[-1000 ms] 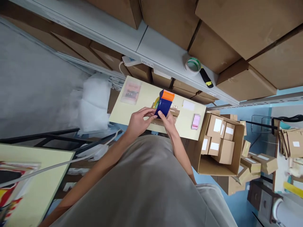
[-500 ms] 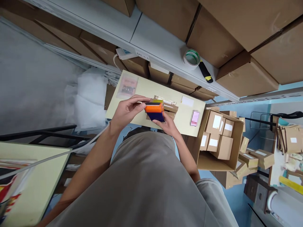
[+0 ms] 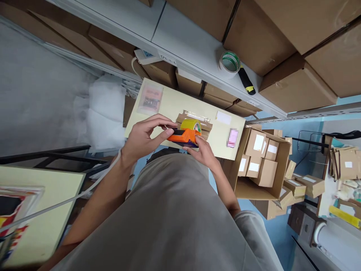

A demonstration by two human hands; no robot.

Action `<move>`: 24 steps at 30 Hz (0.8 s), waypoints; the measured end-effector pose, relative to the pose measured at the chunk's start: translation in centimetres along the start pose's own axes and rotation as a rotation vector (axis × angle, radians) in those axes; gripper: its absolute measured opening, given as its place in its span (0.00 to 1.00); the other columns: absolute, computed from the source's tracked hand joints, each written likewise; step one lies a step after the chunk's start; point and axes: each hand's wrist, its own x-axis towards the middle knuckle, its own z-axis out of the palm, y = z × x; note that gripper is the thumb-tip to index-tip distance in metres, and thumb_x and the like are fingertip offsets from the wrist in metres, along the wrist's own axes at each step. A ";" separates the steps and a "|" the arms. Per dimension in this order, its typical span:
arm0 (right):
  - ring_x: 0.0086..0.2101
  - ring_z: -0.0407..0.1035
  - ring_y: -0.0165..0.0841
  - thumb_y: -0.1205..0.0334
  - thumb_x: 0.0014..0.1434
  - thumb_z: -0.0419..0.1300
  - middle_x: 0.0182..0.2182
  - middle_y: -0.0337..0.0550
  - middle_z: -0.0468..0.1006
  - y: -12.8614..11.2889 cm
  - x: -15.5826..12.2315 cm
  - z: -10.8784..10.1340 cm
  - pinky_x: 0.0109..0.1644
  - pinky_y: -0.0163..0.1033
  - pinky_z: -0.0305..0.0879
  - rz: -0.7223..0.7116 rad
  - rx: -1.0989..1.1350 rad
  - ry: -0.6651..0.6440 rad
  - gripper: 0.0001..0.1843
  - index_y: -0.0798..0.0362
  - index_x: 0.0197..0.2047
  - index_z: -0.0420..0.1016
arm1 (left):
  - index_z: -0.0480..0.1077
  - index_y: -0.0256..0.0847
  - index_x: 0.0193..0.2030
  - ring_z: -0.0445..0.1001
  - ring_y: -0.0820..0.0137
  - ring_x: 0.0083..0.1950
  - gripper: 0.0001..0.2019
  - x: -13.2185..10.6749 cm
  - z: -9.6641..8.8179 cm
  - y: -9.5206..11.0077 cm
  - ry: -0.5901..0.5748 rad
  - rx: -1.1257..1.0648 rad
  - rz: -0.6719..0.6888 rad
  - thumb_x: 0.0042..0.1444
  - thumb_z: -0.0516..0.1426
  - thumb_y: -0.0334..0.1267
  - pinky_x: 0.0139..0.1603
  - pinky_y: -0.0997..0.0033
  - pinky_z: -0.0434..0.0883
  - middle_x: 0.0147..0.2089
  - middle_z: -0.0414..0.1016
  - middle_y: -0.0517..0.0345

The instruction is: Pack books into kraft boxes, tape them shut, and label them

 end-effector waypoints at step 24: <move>0.37 0.77 0.43 0.32 0.67 0.68 0.38 0.44 0.86 3.7 0.0 1.6 0.45 0.44 0.72 0.285 -0.022 -0.250 0.28 0.50 0.48 0.84 | 0.84 0.43 0.37 0.87 0.55 0.48 0.24 -0.4 2.1 -11.2 -0.179 -0.353 -0.574 0.46 0.78 0.60 0.58 0.54 0.85 0.41 0.89 0.49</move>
